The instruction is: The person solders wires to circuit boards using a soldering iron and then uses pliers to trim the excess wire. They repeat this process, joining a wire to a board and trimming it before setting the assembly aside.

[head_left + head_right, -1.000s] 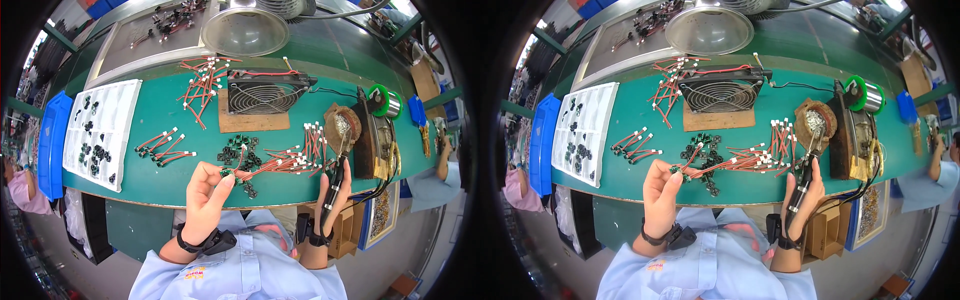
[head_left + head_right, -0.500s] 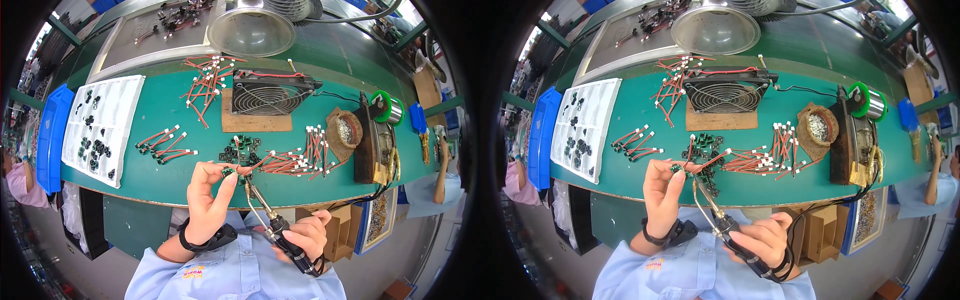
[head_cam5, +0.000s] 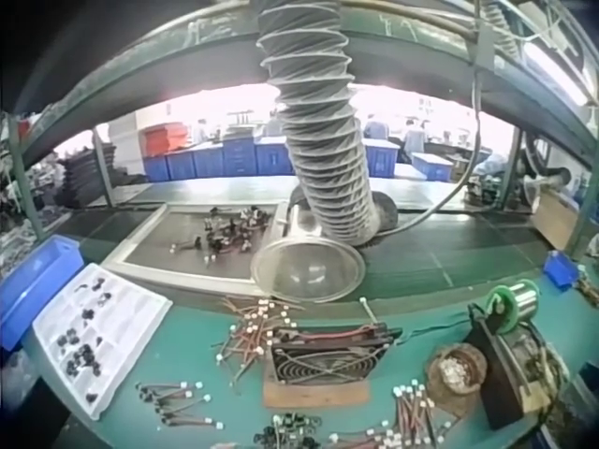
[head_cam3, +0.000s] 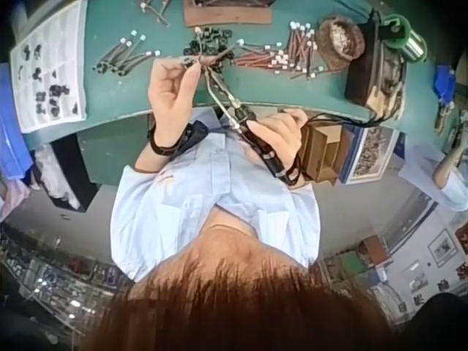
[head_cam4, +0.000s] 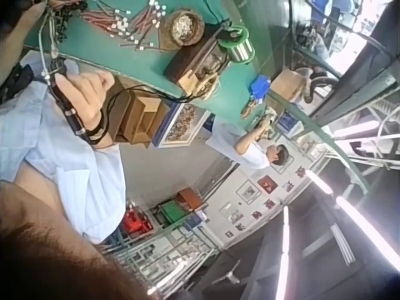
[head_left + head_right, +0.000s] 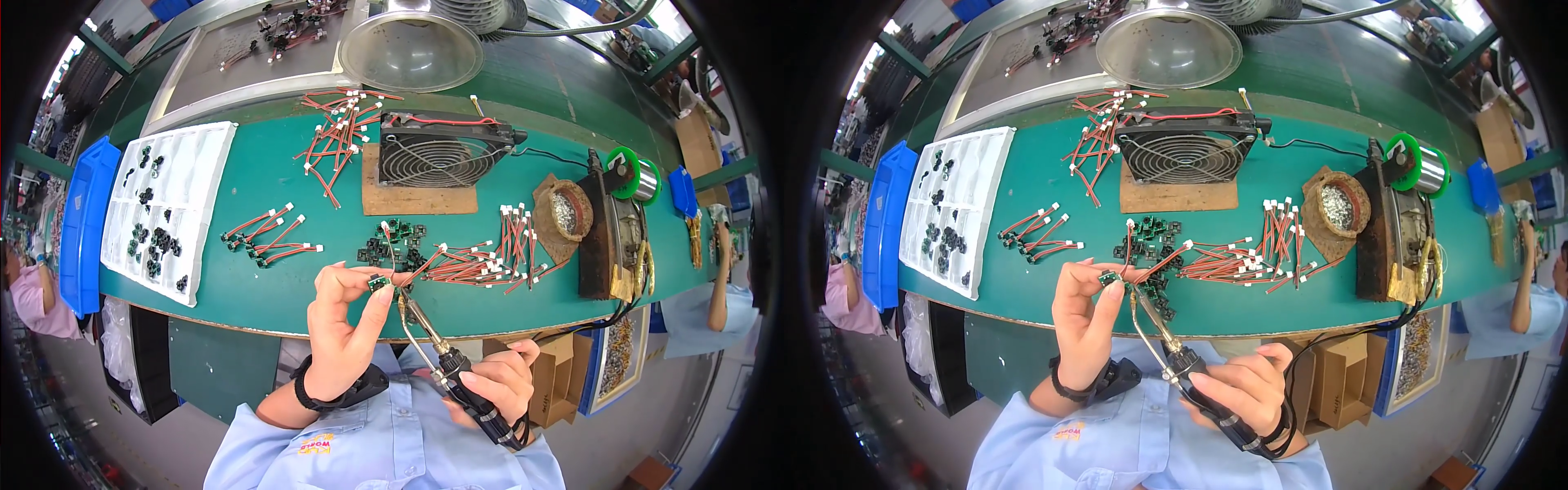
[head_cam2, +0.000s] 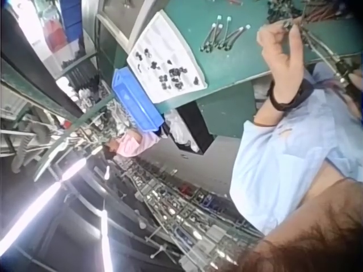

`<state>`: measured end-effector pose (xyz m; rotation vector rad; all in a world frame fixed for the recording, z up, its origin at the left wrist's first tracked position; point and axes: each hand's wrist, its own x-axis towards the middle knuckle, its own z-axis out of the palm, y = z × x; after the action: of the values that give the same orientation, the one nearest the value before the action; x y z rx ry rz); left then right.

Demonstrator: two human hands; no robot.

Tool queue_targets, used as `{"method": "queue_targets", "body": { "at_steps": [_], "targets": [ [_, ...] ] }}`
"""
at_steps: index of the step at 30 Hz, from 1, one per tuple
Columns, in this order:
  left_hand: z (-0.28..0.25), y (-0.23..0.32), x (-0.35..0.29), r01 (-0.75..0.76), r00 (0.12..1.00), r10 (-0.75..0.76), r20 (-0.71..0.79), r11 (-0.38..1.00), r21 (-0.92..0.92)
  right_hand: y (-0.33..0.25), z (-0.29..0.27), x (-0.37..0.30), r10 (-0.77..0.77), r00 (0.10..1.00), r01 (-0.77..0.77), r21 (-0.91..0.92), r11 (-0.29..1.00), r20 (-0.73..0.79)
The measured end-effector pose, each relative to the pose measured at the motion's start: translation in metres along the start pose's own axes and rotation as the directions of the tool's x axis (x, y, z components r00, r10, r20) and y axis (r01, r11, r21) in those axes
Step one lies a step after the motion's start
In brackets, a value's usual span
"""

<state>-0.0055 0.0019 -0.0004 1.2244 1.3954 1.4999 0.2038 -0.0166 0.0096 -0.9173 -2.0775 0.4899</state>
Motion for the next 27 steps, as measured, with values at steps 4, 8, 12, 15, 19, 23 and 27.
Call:
{"method": "queue_targets", "body": {
  "at_steps": [4,8,12,15,19,23,27],
  "targets": [
    [-0.0001,-0.0002,0.0,-0.01,1.0,0.01,0.001,1.0,0.021,0.0001,-0.0012,0.0009,0.006,1.0,-0.006,0.009,1.0,0.01],
    [-0.0005,0.0012,0.0003,-0.021,1.0,0.02,0.017,0.997,0.069,0.0009,-0.0013,-0.0004,0.007,1.0,-0.008,0.019,1.0,0.009],
    [-0.0003,0.0012,0.0006,-0.014,1.0,0.013,0.023,0.999,0.049,0.0008,-0.0017,-0.0015,0.013,1.0,-0.013,0.024,1.0,0.011],
    [-0.0001,0.0005,-0.0003,-0.012,1.0,0.011,0.016,0.999,0.032,0.0014,-0.0008,-0.0022,0.001,1.0,-0.001,0.022,1.0,-0.002],
    [-0.0007,0.0001,-0.0011,-0.018,1.0,0.017,0.012,0.999,0.036,0.0012,-0.0007,-0.0029,0.0,1.0,0.0,0.016,1.0,0.002],
    [-0.0006,0.0012,-0.0016,-0.024,1.0,0.024,0.015,0.999,0.039,0.0009,-0.0015,-0.0023,-0.003,1.0,0.003,0.009,1.0,0.01],
    [-0.0021,0.0004,-0.0016,-0.037,0.999,0.036,0.024,0.997,0.063,0.0015,-0.0005,-0.0039,-0.012,1.0,0.012,0.007,1.0,0.003]
  ]
}}
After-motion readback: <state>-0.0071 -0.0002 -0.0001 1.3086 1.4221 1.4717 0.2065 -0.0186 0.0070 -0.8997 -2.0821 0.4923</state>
